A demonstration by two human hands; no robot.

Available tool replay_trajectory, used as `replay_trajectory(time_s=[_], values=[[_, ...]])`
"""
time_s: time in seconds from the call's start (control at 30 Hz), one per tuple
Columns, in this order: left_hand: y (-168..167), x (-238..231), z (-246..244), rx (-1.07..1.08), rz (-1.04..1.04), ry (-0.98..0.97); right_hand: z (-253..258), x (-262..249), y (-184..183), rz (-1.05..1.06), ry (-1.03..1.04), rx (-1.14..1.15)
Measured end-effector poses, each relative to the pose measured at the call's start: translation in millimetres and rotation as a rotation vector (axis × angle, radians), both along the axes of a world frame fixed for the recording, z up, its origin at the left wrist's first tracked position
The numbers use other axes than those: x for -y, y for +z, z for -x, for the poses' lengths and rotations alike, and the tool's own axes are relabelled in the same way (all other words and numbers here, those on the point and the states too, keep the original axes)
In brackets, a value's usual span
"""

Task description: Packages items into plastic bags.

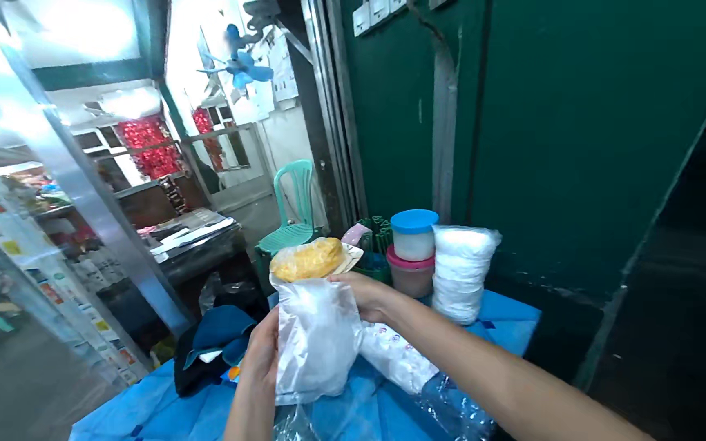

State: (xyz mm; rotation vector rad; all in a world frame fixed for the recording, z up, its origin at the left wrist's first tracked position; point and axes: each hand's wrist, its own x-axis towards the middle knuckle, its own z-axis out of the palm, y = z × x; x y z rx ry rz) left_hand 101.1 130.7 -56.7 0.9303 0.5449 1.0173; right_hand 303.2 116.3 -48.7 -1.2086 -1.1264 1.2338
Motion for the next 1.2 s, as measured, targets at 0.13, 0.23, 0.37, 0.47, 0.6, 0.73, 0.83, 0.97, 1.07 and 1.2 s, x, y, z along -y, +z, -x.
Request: replay_trajectory(time_s=[0.13, 0.23, 0.37, 0.47, 0.6, 0.73, 0.83, 0.97, 1.07, 1.2], values=[[-14.8, -4.3, 3.9, -0.001, -0.019, 0.011, 3.7, 5.5, -9.7, 0.054, 0.014, -0.023], [-28.8, -12.6, 7.3, -0.065, 0.067, 0.056, 12.9, 12.4, -21.0, 0.036, -0.063, 0.046], [-43.4, -17.0, 12.4, -0.064, 0.066, 0.108, 16.9, 15.0, -29.7, -0.019, -0.065, 0.157], [-49.0, -13.8, 13.8, -0.059, -0.077, 0.127, 18.7, 16.6, -39.2, -0.194, -0.203, 0.349], [-43.7, 3.1, 16.7, -0.178, -0.272, 0.141, 20.3, 20.7, -54.3, -0.529, -0.397, 0.379], [-38.1, 13.3, 19.3, -0.369, -0.354, 0.245, 33.5, 20.3, -77.8, -0.638, -0.245, 0.227], [-26.7, 6.3, 26.6, -0.608, -0.514, 0.24, 41.1, 16.0, -99.2, -0.564, -0.219, 0.272], [-8.6, -2.6, 19.9, -0.627, -0.624, 0.151, 37.1, 13.9, -119.4, -0.592, -0.21, 0.357], [-10.6, -7.9, 2.1, -0.595, -0.699, 0.15, 34.4, 19.2, -119.5, -0.57, -0.215, 0.435], [-41.9, -19.9, 0.7, -0.6, -0.76, 0.225, 16.8, 21.6, -95.0, -0.618, -0.179, 0.361]])
